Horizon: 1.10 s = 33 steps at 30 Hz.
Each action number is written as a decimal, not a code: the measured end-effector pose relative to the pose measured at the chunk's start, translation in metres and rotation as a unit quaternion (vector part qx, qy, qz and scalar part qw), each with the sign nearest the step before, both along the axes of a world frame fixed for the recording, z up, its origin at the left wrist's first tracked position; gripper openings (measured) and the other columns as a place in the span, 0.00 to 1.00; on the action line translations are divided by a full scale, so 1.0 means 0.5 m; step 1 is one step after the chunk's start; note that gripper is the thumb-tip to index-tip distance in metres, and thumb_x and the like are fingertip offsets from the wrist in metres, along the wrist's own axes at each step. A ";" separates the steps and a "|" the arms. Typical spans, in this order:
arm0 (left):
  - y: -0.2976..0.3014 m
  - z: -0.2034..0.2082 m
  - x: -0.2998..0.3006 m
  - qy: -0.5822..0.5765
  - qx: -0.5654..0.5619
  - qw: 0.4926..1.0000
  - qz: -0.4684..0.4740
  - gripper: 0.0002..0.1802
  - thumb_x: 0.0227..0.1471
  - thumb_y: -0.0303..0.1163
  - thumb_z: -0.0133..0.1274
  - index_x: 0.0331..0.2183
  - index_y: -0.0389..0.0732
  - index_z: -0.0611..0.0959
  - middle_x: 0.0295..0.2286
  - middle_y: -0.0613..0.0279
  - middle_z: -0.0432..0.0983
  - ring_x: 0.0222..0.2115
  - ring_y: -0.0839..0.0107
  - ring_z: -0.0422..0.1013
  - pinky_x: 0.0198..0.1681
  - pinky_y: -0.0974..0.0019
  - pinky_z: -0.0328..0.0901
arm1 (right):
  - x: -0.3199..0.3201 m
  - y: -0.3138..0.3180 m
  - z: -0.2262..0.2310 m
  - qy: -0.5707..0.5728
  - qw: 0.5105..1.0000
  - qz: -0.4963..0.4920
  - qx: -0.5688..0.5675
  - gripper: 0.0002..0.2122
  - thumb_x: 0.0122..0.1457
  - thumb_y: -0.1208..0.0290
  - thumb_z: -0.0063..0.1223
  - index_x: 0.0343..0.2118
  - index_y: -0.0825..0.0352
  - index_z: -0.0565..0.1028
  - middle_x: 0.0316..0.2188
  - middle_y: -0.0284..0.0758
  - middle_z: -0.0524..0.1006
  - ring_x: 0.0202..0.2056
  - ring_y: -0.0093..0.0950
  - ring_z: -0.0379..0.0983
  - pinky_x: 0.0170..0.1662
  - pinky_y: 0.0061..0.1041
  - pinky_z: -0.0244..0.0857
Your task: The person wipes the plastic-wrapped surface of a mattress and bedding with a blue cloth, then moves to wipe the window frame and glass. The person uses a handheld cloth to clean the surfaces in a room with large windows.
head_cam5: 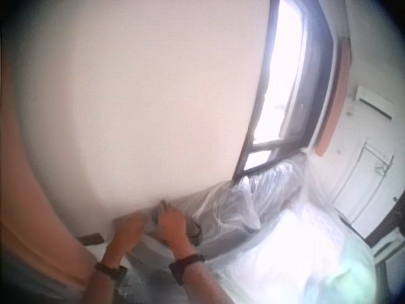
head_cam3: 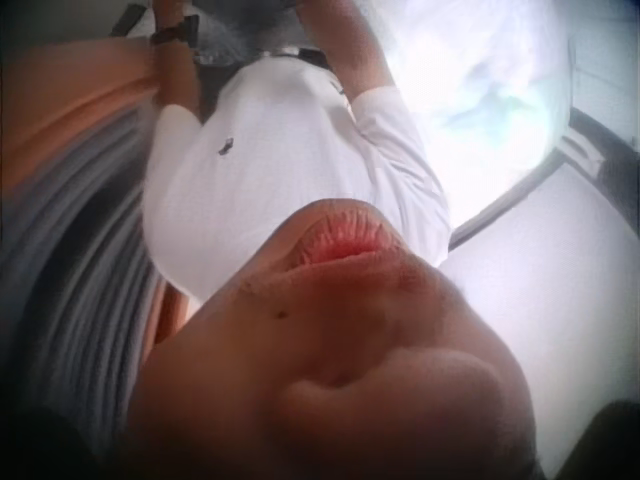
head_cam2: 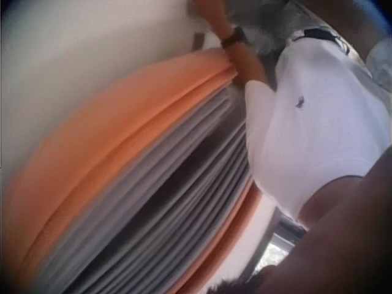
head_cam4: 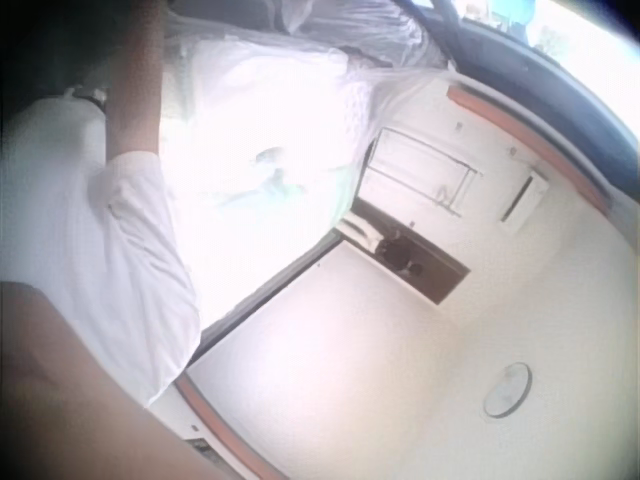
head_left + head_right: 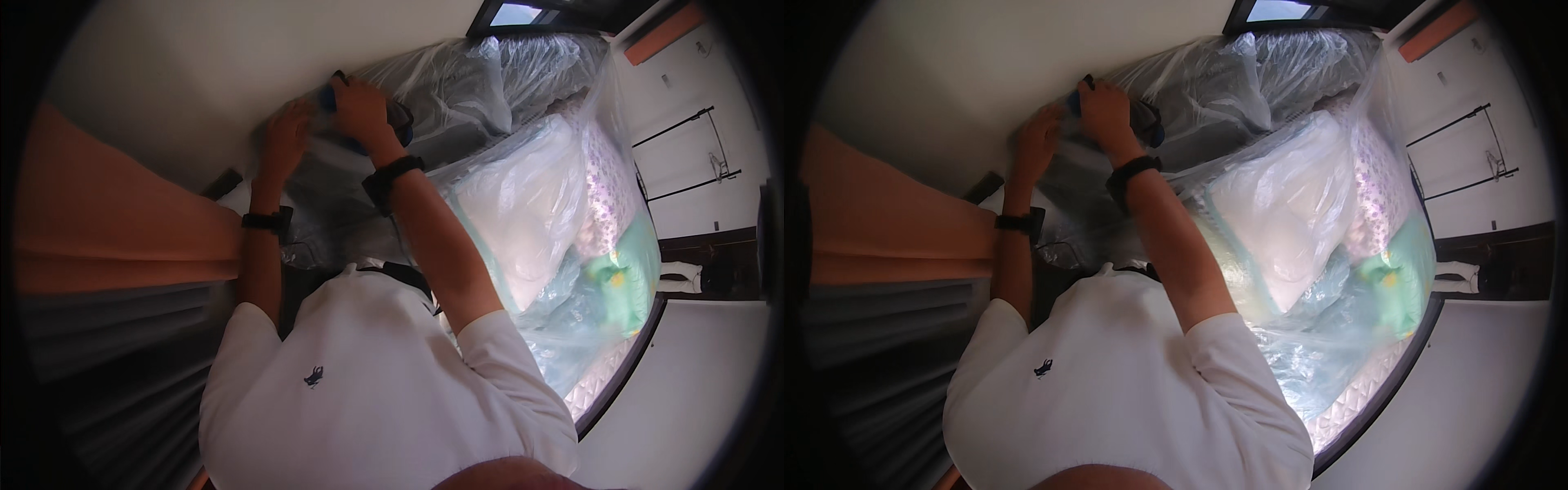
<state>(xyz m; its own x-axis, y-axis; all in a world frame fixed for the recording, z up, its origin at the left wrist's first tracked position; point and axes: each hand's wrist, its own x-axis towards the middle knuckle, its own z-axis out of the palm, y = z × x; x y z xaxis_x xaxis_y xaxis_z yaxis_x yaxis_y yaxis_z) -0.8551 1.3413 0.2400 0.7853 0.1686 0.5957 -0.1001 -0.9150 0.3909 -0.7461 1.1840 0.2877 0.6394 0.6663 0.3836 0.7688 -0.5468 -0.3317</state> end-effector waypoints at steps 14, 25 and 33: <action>0.001 0.032 -0.001 -0.038 -0.090 0.994 0.055 0.18 0.50 0.18 0.49 0.44 0.41 0.77 0.40 0.53 0.74 0.44 0.50 0.70 0.47 0.50 0.66 | 0.093 -0.051 0.034 0.015 1.000 0.015 0.004 0.21 0.42 0.78 0.56 0.44 0.59 0.73 0.35 0.44 0.78 0.41 0.50 0.73 0.43 0.46 0.67; 0.005 0.054 0.004 -0.012 -0.042 0.996 0.075 0.03 0.51 0.23 0.49 0.27 0.40 0.78 0.30 0.55 0.73 0.34 0.52 0.70 0.39 0.52 0.67 | 0.089 -0.144 0.022 0.089 0.993 0.052 0.066 0.20 0.43 0.82 0.49 0.43 0.59 0.71 0.35 0.48 0.77 0.40 0.54 0.72 0.42 0.48 0.65; 0.003 0.039 0.021 -0.035 -0.012 0.995 0.095 0.09 0.57 0.29 0.48 0.28 0.35 0.78 0.30 0.53 0.74 0.34 0.51 0.71 0.38 0.50 0.67 | 0.061 -0.045 -0.035 0.027 0.980 -0.052 0.192 0.18 0.39 0.77 0.52 0.38 0.62 0.73 0.33 0.47 0.77 0.39 0.52 0.72 0.43 0.45 0.66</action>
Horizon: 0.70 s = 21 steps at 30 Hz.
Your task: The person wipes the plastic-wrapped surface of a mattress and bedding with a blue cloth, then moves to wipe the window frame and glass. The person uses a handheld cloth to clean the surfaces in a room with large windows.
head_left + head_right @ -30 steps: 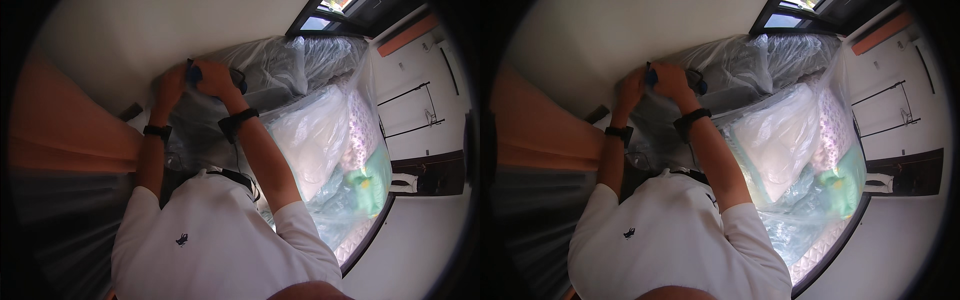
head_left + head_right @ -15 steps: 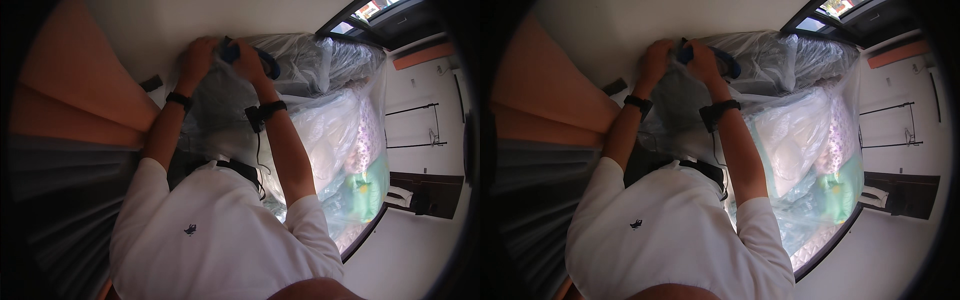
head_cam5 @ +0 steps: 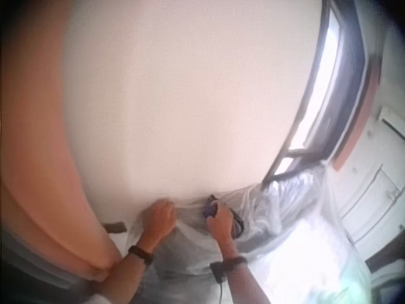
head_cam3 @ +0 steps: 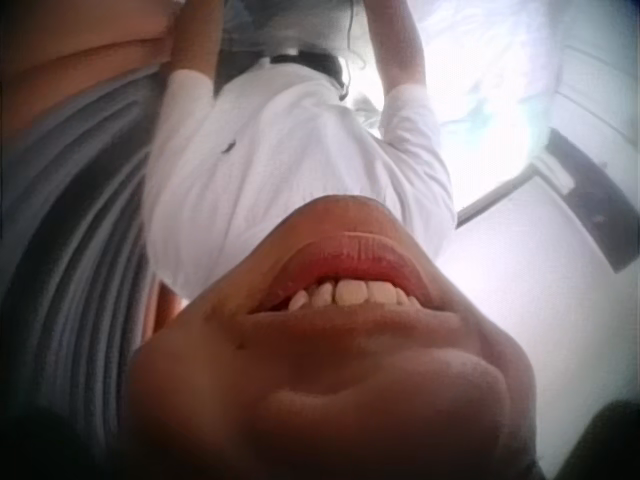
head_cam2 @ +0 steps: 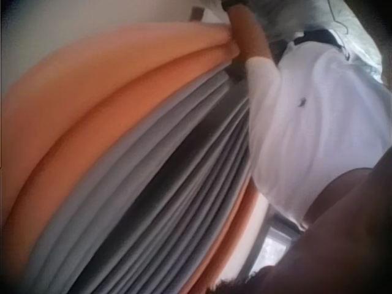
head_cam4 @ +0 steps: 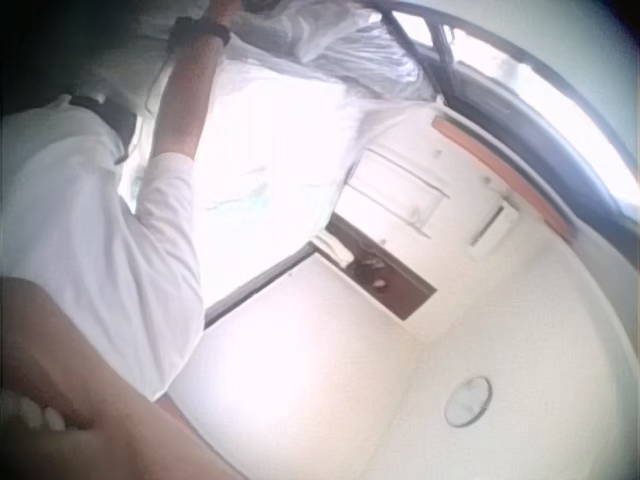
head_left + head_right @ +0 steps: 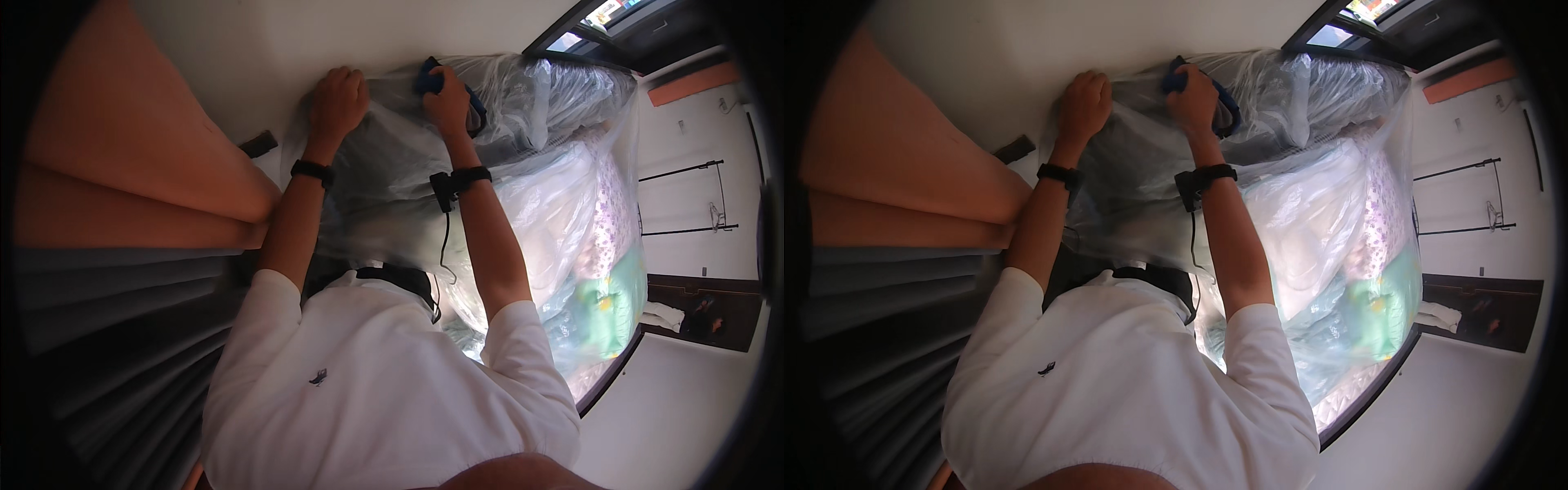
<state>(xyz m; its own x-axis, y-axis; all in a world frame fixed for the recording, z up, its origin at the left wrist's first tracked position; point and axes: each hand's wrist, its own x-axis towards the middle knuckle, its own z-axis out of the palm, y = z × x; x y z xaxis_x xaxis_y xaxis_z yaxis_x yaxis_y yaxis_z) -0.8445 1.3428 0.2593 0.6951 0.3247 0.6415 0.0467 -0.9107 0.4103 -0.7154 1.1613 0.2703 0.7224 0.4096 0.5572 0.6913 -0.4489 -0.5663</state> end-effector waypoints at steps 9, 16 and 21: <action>-0.006 0.015 -0.009 0.028 -0.048 0.998 0.005 0.13 0.57 0.37 0.51 0.34 0.36 0.83 0.35 0.52 0.77 0.37 0.52 0.73 0.43 0.52 0.69 | -0.064 -0.039 0.008 -0.009 0.995 0.099 -0.026 0.18 0.44 0.75 0.54 0.43 0.62 0.72 0.36 0.46 0.78 0.42 0.50 0.73 0.44 0.44 0.67; -0.015 0.013 -0.006 -0.045 0.011 0.998 0.041 0.15 0.56 0.41 0.55 0.38 0.42 0.86 0.34 0.56 0.77 0.38 0.57 0.72 0.44 0.53 0.67 | 0.047 -0.130 0.021 0.048 0.998 -0.037 -0.037 0.20 0.46 0.71 0.56 0.45 0.60 0.70 0.34 0.47 0.78 0.41 0.51 0.72 0.43 0.46 0.65; 0.001 -0.011 -0.012 -0.021 0.023 0.993 0.112 0.15 0.54 0.40 0.56 0.39 0.42 0.86 0.33 0.56 0.73 0.41 0.56 0.68 0.51 0.51 0.60 | -0.089 -0.004 -0.013 -0.059 0.993 0.094 -0.050 0.19 0.47 0.71 0.57 0.45 0.58 0.71 0.37 0.43 0.78 0.42 0.47 0.74 0.43 0.47 0.66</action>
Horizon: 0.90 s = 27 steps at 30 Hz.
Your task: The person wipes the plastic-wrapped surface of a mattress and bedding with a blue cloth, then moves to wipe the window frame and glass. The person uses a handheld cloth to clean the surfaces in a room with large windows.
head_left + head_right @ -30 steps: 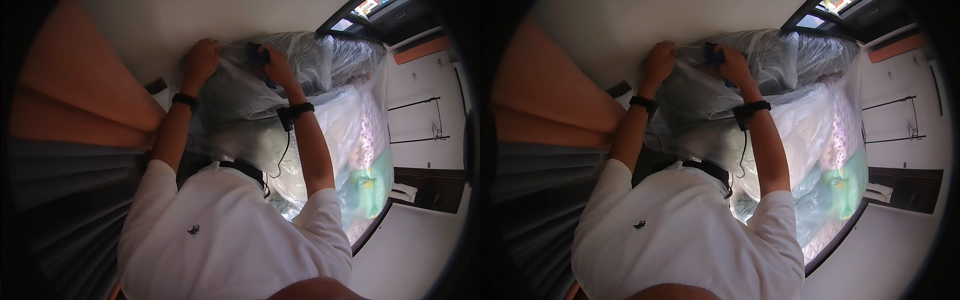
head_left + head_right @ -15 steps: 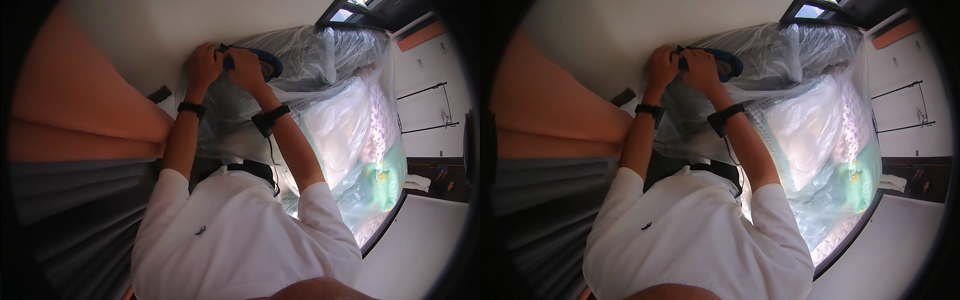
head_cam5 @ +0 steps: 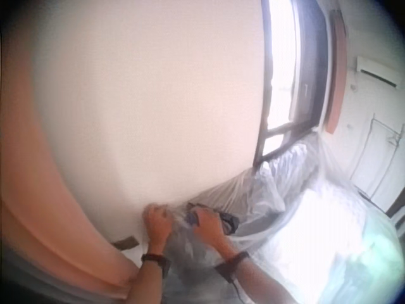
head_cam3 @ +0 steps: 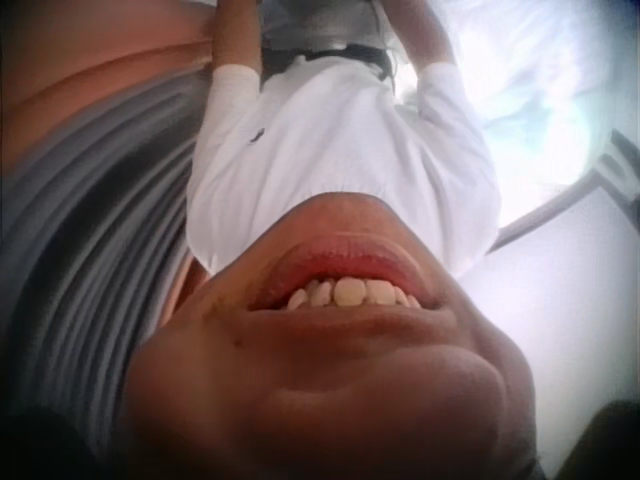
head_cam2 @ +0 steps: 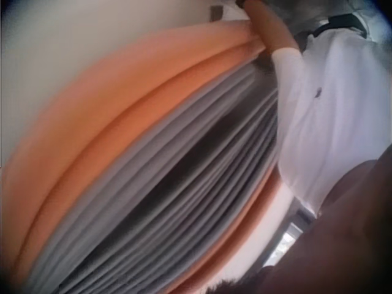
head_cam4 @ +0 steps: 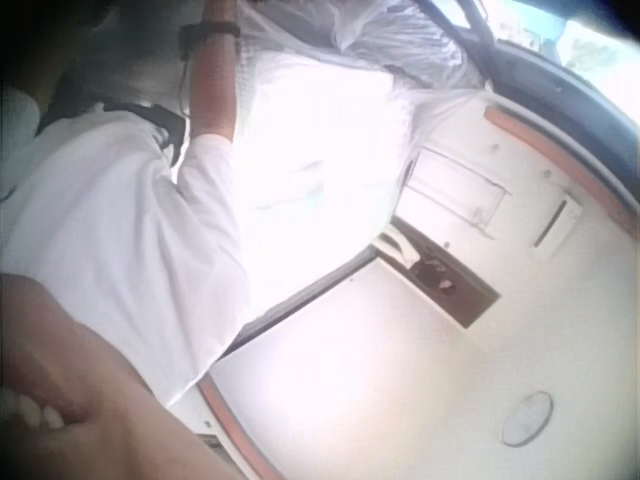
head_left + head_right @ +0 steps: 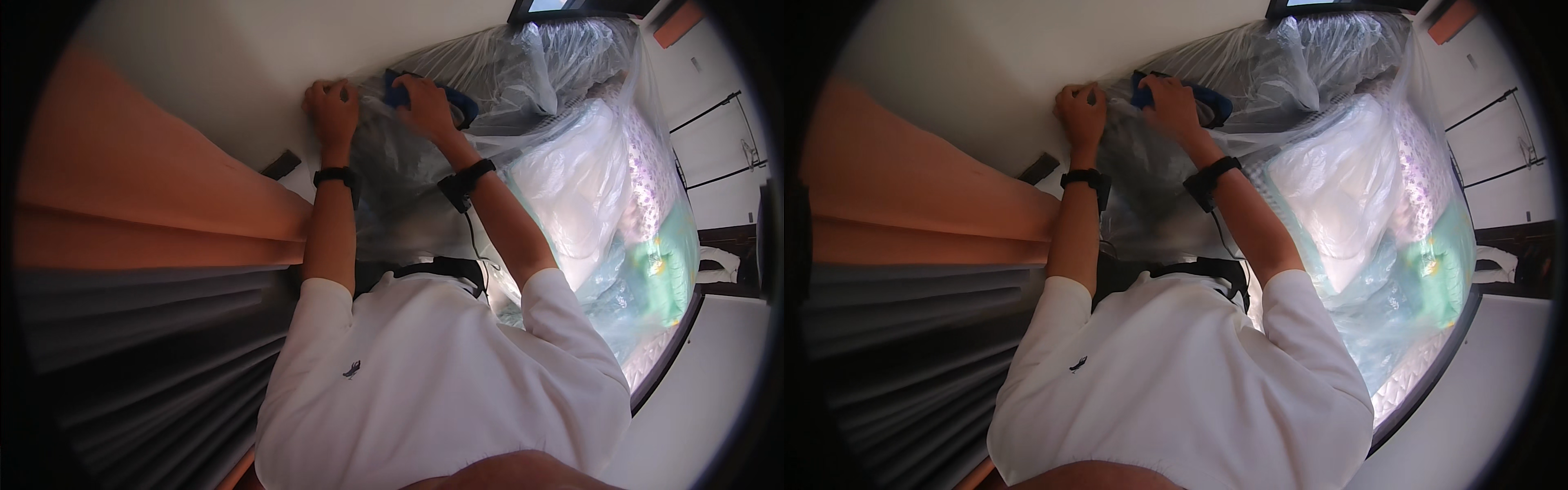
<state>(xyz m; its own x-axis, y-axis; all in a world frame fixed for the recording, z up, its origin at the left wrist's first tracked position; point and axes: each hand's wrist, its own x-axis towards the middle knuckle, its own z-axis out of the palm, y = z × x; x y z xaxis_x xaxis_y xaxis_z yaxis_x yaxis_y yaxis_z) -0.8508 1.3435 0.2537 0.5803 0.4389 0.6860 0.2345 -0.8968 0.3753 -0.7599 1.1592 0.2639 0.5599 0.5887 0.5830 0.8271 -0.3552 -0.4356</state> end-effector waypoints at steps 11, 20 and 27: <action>0.021 -0.120 -0.220 0.006 -0.359 0.933 0.001 0.20 0.62 0.43 0.49 0.49 0.41 0.81 0.43 0.49 0.74 0.45 0.52 0.70 0.50 0.53 0.64 | -0.005 0.096 0.016 -0.016 0.997 -0.059 -0.053 0.23 0.52 0.62 0.53 0.51 0.65 0.70 0.37 0.42 0.79 0.42 0.43 0.75 0.46 0.49 0.62; -0.028 -0.051 -0.183 -0.083 -0.348 0.930 -0.086 0.27 0.64 0.45 0.46 0.59 0.40 0.69 0.53 0.42 0.65 0.54 0.49 0.64 0.57 0.53 0.60 | -0.167 0.157 -0.002 -0.056 0.979 0.180 0.082 0.17 0.52 0.67 0.51 0.47 0.62 0.73 0.38 0.40 0.79 0.44 0.42 0.75 0.50 0.43 0.63; -0.095 -0.080 -0.131 0.012 -0.367 0.928 -0.063 0.47 0.59 0.51 0.51 0.67 0.45 0.45 0.64 0.32 0.28 0.65 0.32 0.32 0.63 0.38 0.46 | 0.037 0.044 -0.020 0.004 0.995 0.064 0.076 0.19 0.59 0.65 0.48 0.53 0.62 0.70 0.45 0.45 0.77 0.41 0.50 0.73 0.46 0.50 0.66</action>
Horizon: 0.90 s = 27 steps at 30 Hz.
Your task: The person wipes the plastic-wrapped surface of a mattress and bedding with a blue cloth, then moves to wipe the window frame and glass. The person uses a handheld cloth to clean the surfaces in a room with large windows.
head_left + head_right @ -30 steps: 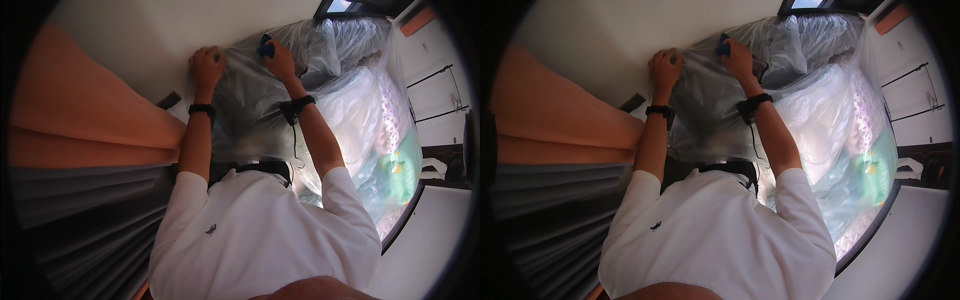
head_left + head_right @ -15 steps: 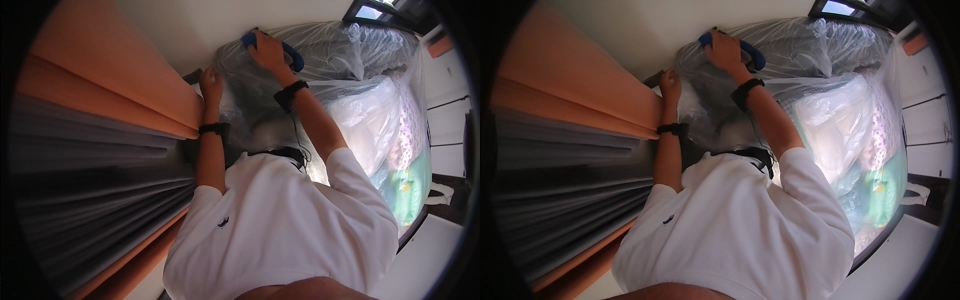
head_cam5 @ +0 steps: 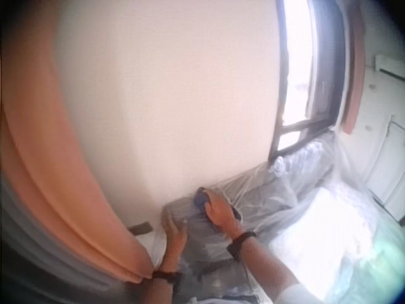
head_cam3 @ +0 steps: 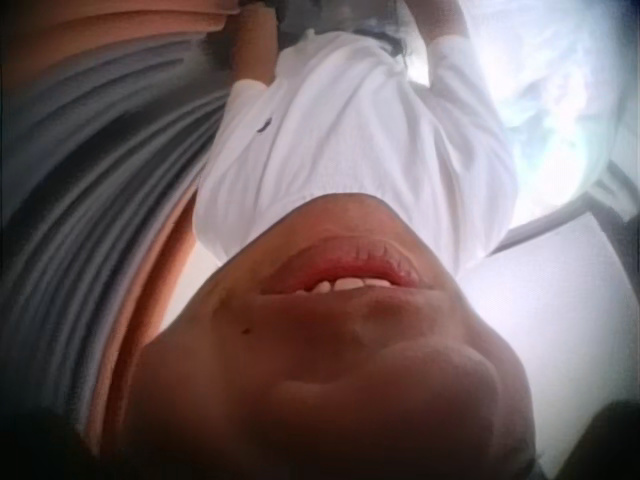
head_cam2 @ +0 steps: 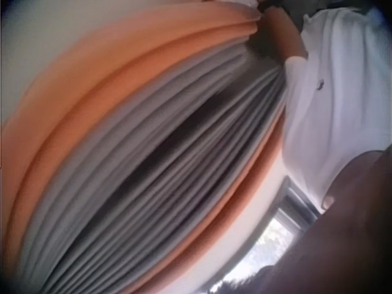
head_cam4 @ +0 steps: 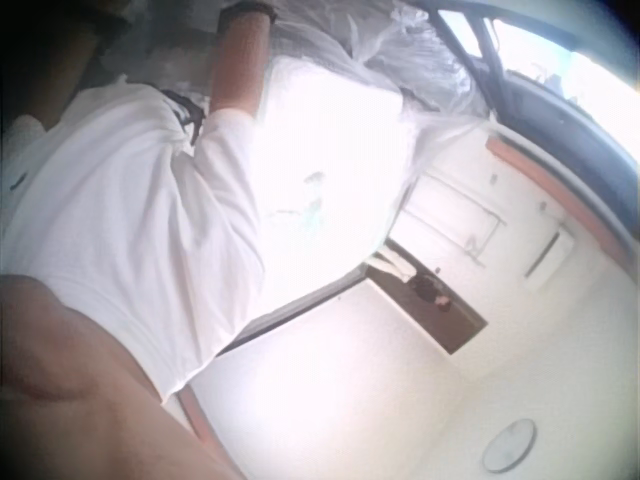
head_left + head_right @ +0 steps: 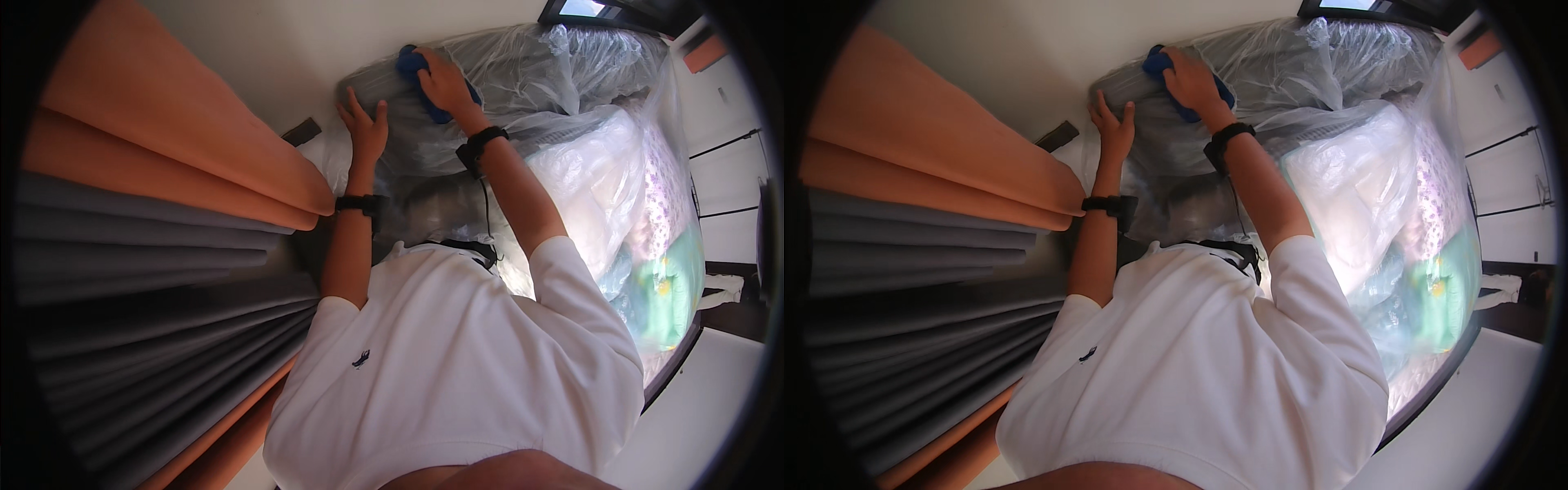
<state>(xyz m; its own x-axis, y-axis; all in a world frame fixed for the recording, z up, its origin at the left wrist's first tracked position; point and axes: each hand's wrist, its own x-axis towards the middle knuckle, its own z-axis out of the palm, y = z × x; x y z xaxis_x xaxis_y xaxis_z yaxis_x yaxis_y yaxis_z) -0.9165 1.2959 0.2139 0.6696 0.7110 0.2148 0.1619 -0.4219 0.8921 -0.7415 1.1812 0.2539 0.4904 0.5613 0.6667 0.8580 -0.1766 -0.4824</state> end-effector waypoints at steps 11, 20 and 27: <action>0.028 -0.048 0.012 -0.055 0.057 0.997 -0.014 0.51 0.53 0.37 0.61 0.66 0.46 0.46 0.64 0.35 0.34 0.65 0.35 0.32 0.64 0.37 0.42 | -0.091 -0.050 -0.062 -0.034 0.997 -0.064 0.018 0.24 0.53 0.75 0.51 0.55 0.66 0.67 0.47 0.47 0.72 0.47 0.50 0.68 0.51 0.47 0.61; 0.068 -0.019 -0.036 -0.010 0.076 0.994 -0.076 0.41 0.53 0.23 0.54 0.63 0.38 0.54 0.62 0.39 0.48 0.64 0.40 0.45 0.64 0.40 0.45 | -0.144 -0.301 -0.084 0.098 0.987 -0.108 -0.064 0.25 0.51 0.82 0.46 0.56 0.67 0.66 0.48 0.49 0.71 0.50 0.51 0.66 0.54 0.44 0.61; -0.076 0.039 0.002 -0.101 0.307 0.942 0.094 0.27 0.51 0.16 0.48 0.54 0.38 0.66 0.59 0.42 0.56 0.60 0.46 0.55 0.59 0.43 0.54 | -0.234 -0.641 -0.119 0.137 0.909 -0.388 0.073 0.22 0.53 0.81 0.45 0.54 0.72 0.70 0.50 0.51 0.74 0.52 0.46 0.71 0.58 0.36 0.61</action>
<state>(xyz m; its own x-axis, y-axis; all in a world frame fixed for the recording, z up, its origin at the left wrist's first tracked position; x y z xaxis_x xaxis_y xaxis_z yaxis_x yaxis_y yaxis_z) -0.9153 1.2581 0.2333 0.4456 0.5135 0.7333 0.1375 -0.8487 0.5108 -0.8584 0.8606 0.1942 0.8595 -0.1088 0.4994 0.3470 -0.5932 -0.7264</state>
